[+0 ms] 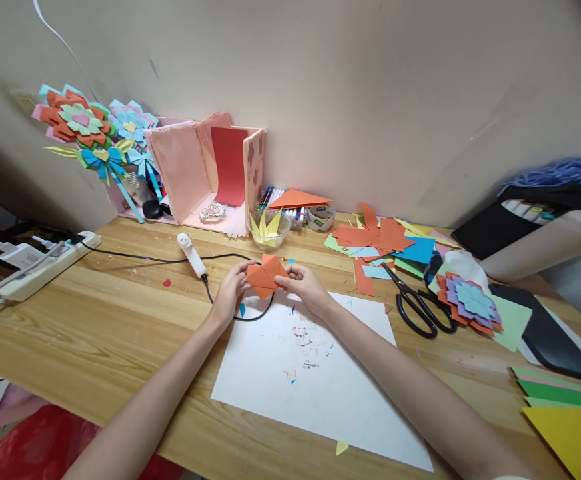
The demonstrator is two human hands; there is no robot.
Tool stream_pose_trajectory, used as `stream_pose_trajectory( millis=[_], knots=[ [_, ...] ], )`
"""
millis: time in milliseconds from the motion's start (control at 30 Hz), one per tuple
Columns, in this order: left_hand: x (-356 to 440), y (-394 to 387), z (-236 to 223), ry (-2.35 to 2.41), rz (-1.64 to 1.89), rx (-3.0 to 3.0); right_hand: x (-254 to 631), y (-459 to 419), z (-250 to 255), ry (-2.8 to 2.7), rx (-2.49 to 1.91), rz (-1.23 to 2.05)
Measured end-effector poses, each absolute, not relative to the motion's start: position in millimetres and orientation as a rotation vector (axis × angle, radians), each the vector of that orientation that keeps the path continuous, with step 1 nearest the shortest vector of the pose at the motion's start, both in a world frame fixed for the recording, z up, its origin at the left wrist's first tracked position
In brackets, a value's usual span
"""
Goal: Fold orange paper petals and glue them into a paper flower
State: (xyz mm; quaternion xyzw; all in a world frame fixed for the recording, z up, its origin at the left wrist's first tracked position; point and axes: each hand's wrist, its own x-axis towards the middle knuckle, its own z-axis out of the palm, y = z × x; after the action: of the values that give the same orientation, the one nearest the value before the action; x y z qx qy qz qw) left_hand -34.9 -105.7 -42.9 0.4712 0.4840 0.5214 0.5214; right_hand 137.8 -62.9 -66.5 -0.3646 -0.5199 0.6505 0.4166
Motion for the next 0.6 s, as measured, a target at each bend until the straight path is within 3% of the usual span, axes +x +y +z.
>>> stream_pose_trajectory(
  millis=[200,600],
  knots=[
    [-31.4,-109.0,-42.3,1.323,1.042,1.195,133.6,-68.6,-62.2,-1.446,-0.924,1.597],
    [-37.0,-107.1,-39.0,1.469,1.09,1.0,135.7,-59.8,-69.1,-1.189,-0.862,1.667]
  ],
)
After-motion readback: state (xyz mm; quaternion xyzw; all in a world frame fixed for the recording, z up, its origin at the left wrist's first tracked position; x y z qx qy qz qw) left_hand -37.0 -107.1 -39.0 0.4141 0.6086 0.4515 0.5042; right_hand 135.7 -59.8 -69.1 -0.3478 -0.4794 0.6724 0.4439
